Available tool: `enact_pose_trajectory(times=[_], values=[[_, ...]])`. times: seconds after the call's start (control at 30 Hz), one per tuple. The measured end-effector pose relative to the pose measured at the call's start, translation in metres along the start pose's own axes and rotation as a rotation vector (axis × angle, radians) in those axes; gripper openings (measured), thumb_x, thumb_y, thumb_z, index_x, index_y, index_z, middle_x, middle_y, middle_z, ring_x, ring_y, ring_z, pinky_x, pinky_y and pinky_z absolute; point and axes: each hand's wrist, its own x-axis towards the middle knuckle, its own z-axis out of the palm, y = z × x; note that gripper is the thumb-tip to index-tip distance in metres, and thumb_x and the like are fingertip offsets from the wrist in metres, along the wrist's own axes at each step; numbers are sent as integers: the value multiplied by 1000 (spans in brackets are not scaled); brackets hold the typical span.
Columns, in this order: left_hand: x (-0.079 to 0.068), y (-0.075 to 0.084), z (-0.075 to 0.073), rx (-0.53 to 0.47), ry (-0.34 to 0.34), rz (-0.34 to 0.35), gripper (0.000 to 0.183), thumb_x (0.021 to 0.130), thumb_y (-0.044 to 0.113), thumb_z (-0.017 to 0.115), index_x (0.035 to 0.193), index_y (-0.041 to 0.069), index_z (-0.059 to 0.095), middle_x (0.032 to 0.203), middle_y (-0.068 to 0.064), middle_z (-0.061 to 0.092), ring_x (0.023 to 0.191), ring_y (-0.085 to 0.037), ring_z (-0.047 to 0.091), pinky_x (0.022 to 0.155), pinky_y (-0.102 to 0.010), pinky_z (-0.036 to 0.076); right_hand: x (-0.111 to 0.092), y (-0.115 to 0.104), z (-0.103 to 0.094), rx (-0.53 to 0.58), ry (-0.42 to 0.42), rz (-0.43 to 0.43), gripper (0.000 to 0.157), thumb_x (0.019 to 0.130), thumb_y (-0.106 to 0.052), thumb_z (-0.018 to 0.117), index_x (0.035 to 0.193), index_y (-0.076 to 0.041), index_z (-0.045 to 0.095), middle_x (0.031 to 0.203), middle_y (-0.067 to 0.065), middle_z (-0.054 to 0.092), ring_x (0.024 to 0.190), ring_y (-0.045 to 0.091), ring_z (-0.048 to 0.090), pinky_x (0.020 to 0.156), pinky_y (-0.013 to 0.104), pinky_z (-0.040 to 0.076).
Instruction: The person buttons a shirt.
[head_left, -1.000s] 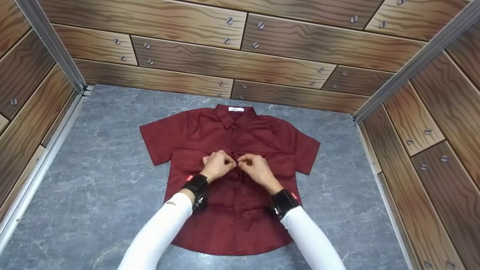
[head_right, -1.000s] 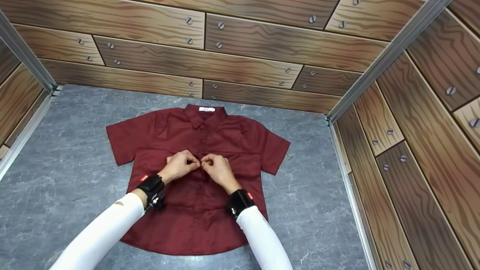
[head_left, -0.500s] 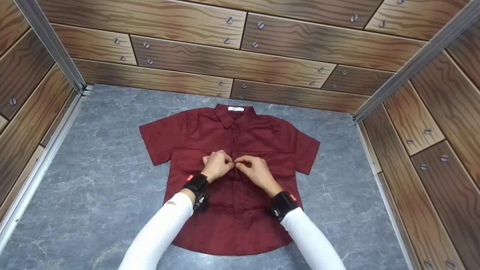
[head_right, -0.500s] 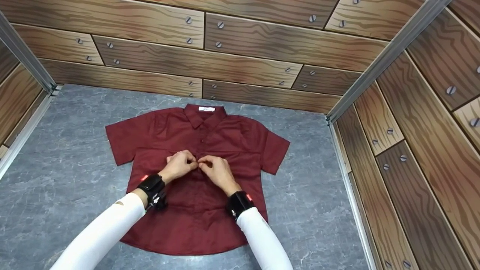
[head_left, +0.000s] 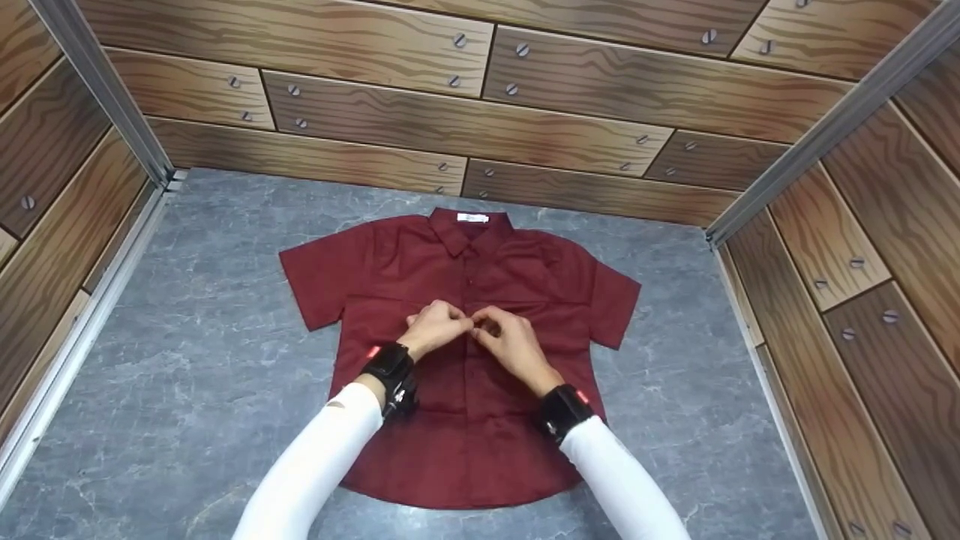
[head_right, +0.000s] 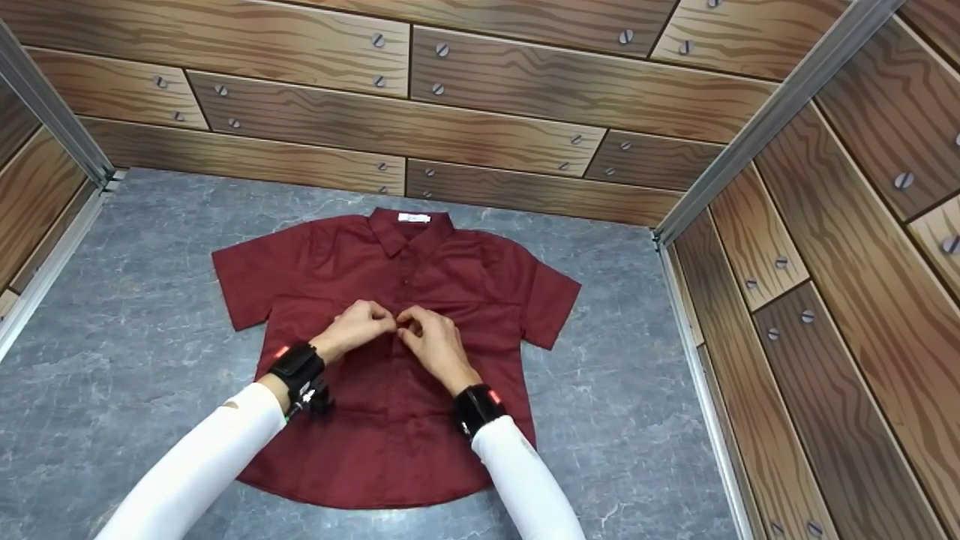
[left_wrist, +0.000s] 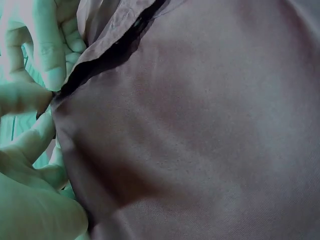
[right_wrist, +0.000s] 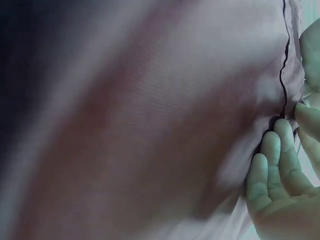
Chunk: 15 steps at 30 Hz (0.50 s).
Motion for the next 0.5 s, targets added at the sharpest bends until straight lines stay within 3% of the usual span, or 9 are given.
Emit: enact_pose_trajectory(times=[0.17, 0.3, 0.5], values=[[0, -2, 0, 3, -9, 15, 19, 83, 32, 64, 82, 18, 76, 89, 5, 71, 91, -20, 62, 88, -49, 35, -2, 1, 0, 37, -19, 4, 18, 88, -21, 70, 105, -22, 68, 84, -6, 68, 73, 6, 63, 67, 26, 51], [1, -4, 1, -5, 17, 33, 16, 85, 27, 65, 88, 15, 76, 91, 3, 72, 94, -22, 63, 88, -50, 35, -3, 1, -1, 84, -2, 76, 20, 89, -22, 67, 108, -19, 67, 85, -5, 69, 74, 8, 64, 69, 27, 52], [1, -4, 2, -34, 30, 39, 17, 85, 26, 67, 93, 13, 76, 95, 1, 72, 98, -23, 63, 91, -49, 35, -2, 4, -3, 47, 30, 170, 11, 89, -27, 67, 94, -19, 71, 80, -7, 70, 71, 8, 61, 67, 28, 49]])
